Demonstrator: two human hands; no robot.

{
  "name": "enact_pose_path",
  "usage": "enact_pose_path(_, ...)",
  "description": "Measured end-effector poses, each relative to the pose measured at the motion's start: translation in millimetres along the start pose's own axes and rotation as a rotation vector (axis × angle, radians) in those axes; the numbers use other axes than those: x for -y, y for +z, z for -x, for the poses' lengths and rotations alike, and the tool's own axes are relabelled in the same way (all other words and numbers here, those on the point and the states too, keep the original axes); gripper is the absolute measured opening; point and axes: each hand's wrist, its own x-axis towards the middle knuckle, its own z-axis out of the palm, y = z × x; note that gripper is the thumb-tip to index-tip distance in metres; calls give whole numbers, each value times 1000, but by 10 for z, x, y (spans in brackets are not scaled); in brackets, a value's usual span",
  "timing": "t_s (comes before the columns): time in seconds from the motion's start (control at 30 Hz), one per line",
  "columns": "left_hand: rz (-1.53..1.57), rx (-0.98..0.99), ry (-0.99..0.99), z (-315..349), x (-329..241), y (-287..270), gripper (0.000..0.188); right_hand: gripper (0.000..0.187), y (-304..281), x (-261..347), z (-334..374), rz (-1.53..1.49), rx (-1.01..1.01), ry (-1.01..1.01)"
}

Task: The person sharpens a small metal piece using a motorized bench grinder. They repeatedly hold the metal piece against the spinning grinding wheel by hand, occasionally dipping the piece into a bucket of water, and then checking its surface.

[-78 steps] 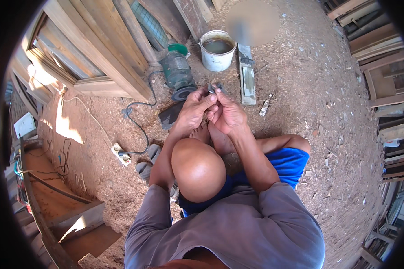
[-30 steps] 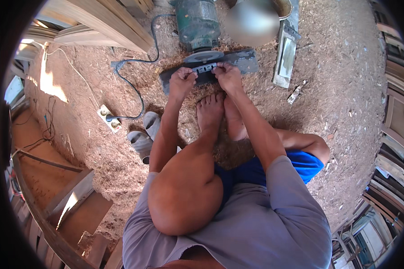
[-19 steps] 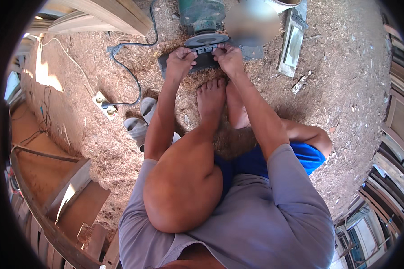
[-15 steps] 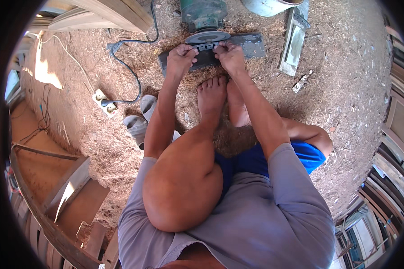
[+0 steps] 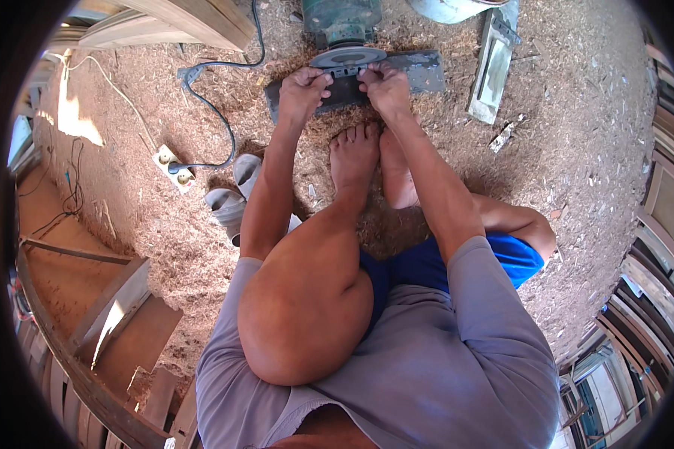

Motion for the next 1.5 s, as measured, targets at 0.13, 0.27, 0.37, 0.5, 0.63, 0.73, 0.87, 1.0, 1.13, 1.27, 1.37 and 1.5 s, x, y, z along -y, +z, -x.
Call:
enact_pose_path(0.13,33,25,-43,-2,-45,10,15,16,9,-29,-21,-12,-18,8)
enact_pose_path(0.27,125,52,-50,-35,-33,47,17,13,9,-62,-33,-52,-38,26)
enact_pose_path(0.37,154,64,-53,-80,23,47,16,12,24,-45,-13,-68,-45,59)
enact_pose_path(0.5,203,68,-52,-90,41,72,16,14,19,-42,-10,-96,-63,82)
enact_pose_path(0.63,242,73,-64,-95,30,115,18,16,2,-53,-11,-108,-91,104)
enact_pose_path(0.73,246,78,-69,-124,54,118,18,18,6,-37,3,-139,-97,109)
enact_pose_path(0.87,233,88,-59,-138,52,156,18,16,-17,-27,3,-174,-114,126)
enact_pose_path(1.0,265,83,-53,-146,76,164,17,15,-11,-17,0,-160,-119,125)
enact_pose_path(1.13,305,70,-35,-145,100,176,15,13,7,-8,5,-136,-125,117)
enact_pose_path(1.27,335,52,-5,-122,112,156,14,13,30,11,14,-87,-120,100)
enact_pose_path(1.37,348,41,-4,-105,116,135,13,13,68,20,21,-89,-121,100)
enact_pose_path(1.5,378,43,13,-81,107,108,12,13,101,-10,-4,-77,-127,91)
